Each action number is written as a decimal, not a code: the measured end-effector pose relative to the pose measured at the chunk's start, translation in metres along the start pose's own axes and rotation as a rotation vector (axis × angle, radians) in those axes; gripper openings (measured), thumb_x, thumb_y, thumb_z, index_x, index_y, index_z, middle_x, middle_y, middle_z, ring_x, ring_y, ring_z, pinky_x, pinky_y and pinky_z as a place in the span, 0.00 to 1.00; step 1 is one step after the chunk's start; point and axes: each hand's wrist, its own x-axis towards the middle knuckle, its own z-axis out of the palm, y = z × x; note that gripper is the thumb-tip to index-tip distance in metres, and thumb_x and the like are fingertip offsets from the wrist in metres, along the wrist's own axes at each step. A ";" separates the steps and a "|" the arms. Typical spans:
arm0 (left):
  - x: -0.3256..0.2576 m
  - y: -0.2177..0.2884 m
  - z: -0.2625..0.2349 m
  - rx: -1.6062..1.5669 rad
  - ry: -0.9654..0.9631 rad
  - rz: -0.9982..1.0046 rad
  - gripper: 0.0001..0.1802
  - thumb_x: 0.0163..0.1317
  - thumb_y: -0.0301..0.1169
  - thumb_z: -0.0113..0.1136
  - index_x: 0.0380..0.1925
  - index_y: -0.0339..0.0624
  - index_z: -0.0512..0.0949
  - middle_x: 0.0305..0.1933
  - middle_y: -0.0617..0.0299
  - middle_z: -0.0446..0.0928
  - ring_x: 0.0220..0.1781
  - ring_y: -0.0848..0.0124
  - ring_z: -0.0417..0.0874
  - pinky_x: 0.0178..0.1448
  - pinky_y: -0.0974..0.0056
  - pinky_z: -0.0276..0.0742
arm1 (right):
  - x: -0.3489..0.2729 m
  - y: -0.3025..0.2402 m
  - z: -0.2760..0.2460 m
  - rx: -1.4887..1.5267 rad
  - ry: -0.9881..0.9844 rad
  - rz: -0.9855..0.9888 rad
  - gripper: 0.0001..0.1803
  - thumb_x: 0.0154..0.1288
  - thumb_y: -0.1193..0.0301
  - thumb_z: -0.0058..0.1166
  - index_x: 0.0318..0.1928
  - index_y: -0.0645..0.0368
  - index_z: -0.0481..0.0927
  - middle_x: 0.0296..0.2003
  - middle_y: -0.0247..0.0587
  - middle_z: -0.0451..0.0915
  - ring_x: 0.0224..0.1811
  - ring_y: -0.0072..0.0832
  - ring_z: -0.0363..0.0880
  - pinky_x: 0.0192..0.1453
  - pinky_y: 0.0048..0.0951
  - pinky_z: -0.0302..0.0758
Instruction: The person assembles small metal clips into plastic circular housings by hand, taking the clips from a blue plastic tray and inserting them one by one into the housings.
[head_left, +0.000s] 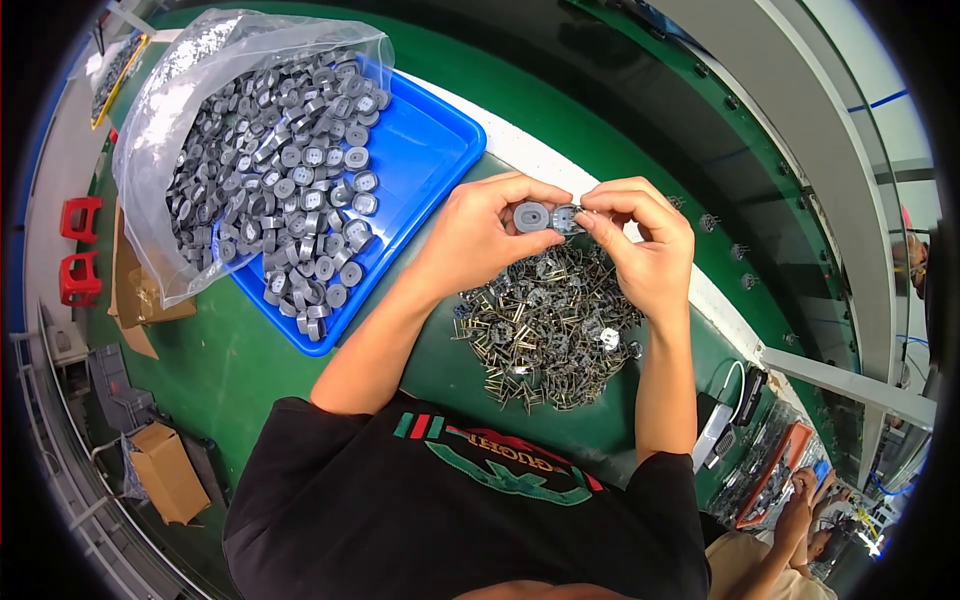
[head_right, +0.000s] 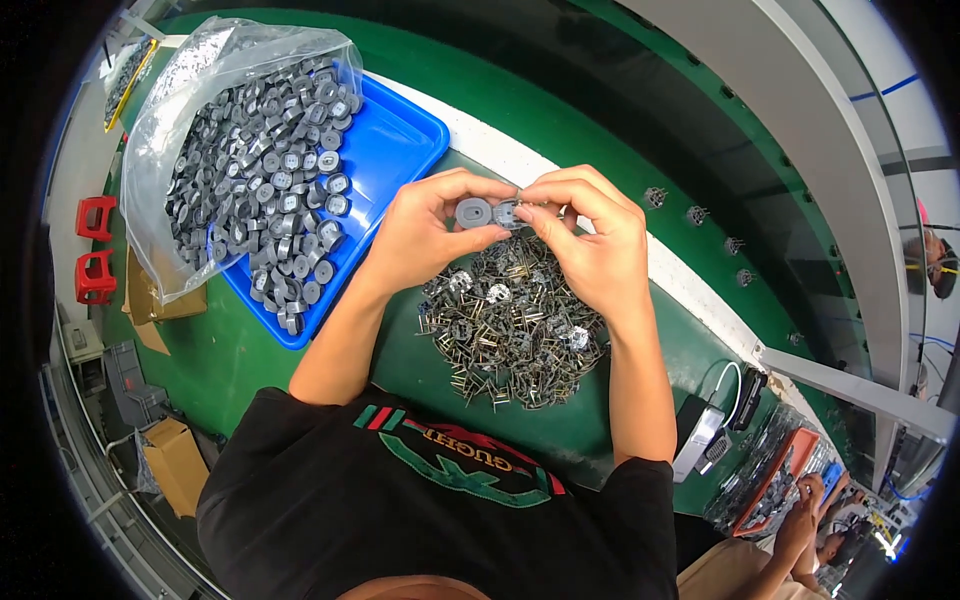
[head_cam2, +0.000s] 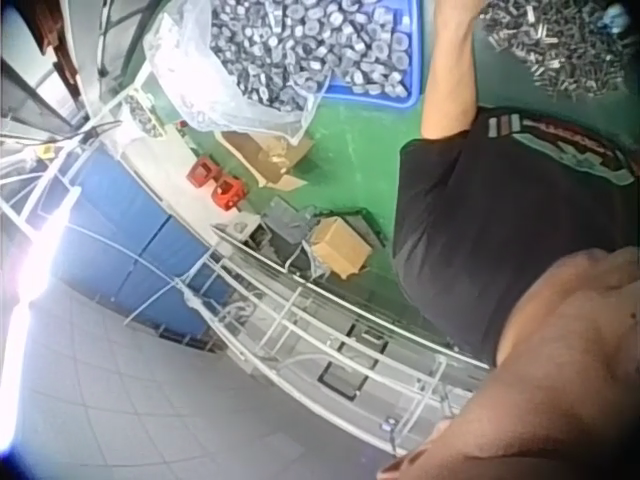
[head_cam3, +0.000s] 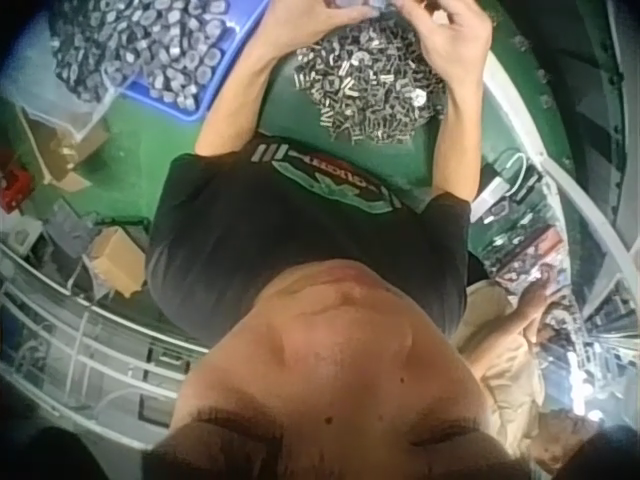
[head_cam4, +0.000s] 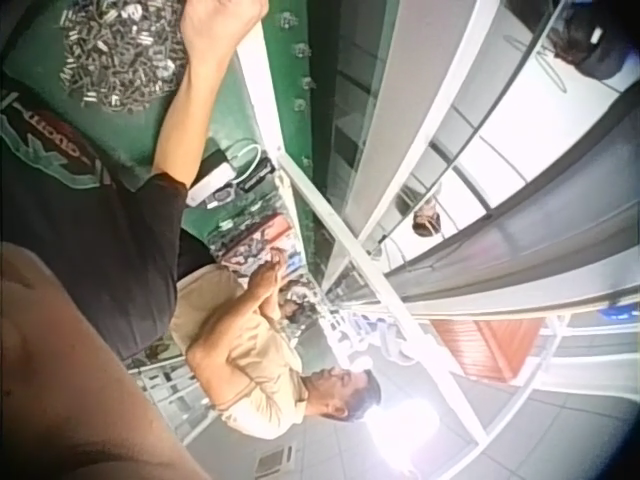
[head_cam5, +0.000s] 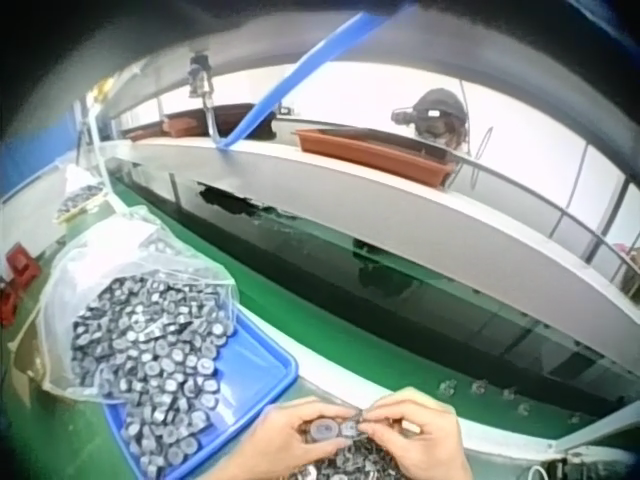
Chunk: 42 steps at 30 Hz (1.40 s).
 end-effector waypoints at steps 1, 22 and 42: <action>0.000 0.001 0.001 0.006 0.006 -0.025 0.20 0.53 0.19 0.70 0.48 0.35 0.81 0.45 0.61 0.81 0.45 0.76 0.82 0.48 0.71 0.79 | 0.000 -0.001 0.001 -0.016 -0.014 0.001 0.08 0.53 0.81 0.66 0.35 0.61 0.86 0.37 0.35 0.80 0.35 0.19 0.77 0.30 0.19 0.70; 0.006 -0.012 0.011 0.337 0.285 0.282 0.17 0.49 0.22 0.72 0.42 0.45 0.85 0.43 0.58 0.76 0.37 0.71 0.80 0.39 0.70 0.78 | 0.007 0.038 -0.004 -0.296 0.152 0.292 0.12 0.58 0.70 0.63 0.41 0.64 0.85 0.31 0.42 0.85 0.31 0.25 0.82 0.38 0.29 0.77; 0.010 -0.019 -0.003 -1.117 -0.015 -0.211 0.20 0.72 0.33 0.51 0.57 0.28 0.71 0.48 0.53 0.79 0.46 0.66 0.82 0.52 0.66 0.78 | -0.001 0.063 -0.025 -0.439 -0.525 0.095 0.16 0.49 0.82 0.61 0.41 0.57 0.86 0.40 0.35 0.79 0.43 0.35 0.74 0.51 0.33 0.74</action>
